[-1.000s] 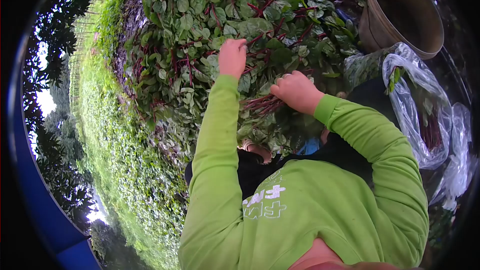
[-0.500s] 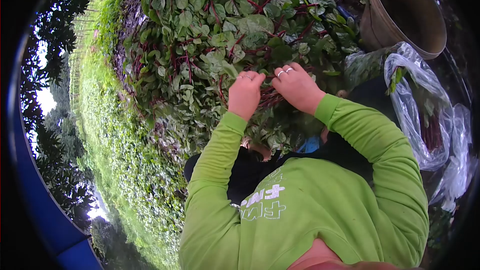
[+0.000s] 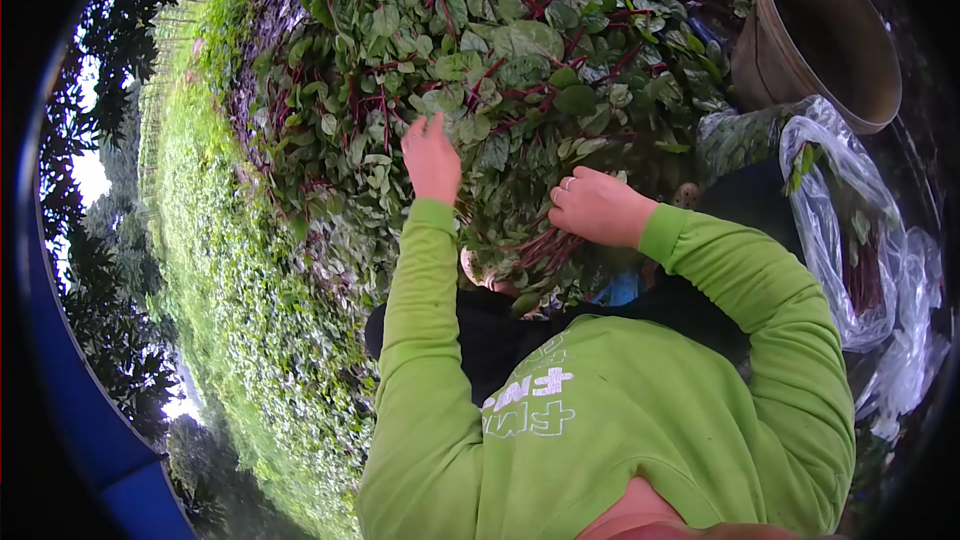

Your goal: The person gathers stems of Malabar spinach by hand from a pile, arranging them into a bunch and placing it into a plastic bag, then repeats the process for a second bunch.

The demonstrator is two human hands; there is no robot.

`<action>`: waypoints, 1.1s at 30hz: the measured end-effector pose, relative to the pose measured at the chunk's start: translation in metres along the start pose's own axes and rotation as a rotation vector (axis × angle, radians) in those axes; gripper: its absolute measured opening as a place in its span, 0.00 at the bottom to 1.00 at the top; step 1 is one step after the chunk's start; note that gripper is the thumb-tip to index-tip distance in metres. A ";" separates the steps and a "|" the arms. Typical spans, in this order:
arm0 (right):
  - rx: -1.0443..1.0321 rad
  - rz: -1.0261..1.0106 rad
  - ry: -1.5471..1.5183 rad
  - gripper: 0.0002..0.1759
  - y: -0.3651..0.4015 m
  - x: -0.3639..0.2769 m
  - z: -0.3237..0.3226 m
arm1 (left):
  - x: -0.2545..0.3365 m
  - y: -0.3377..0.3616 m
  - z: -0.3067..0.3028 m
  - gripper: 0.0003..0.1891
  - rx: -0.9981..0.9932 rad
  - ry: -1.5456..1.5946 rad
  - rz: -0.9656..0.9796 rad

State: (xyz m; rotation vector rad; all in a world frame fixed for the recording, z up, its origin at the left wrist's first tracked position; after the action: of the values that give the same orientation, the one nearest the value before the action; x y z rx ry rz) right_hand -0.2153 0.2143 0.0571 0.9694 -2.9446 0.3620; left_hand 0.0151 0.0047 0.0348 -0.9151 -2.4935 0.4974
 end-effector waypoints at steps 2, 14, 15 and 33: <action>-0.019 -0.009 -0.017 0.04 0.001 -0.001 0.000 | -0.009 -0.034 0.009 0.18 -0.098 0.186 -0.073; -0.029 0.077 0.032 0.04 -0.003 0.007 -0.002 | -0.036 -0.098 0.019 0.14 -0.523 0.721 -0.475; -0.026 0.087 0.035 0.03 -0.003 0.006 -0.002 | -0.036 -0.098 0.005 0.13 -0.512 0.818 -0.524; -0.001 0.191 0.009 0.05 -0.004 0.001 -0.009 | 0.077 -0.004 -0.004 0.14 -0.976 1.370 -0.822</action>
State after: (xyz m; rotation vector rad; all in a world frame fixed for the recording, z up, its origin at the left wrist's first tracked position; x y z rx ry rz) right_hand -0.2138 0.2125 0.0665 0.6862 -3.0363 0.3683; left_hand -0.0378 0.0542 0.0615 -0.1750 -1.3952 -1.2671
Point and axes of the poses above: each hand's wrist, its own y-axis away from the middle knuckle, its own z-axis out of the palm, x = y × z, the point moved 1 cm from there along -y, towards the middle knuckle, and after that the axes turned 15 degrees about y, right-handed, at the moved point
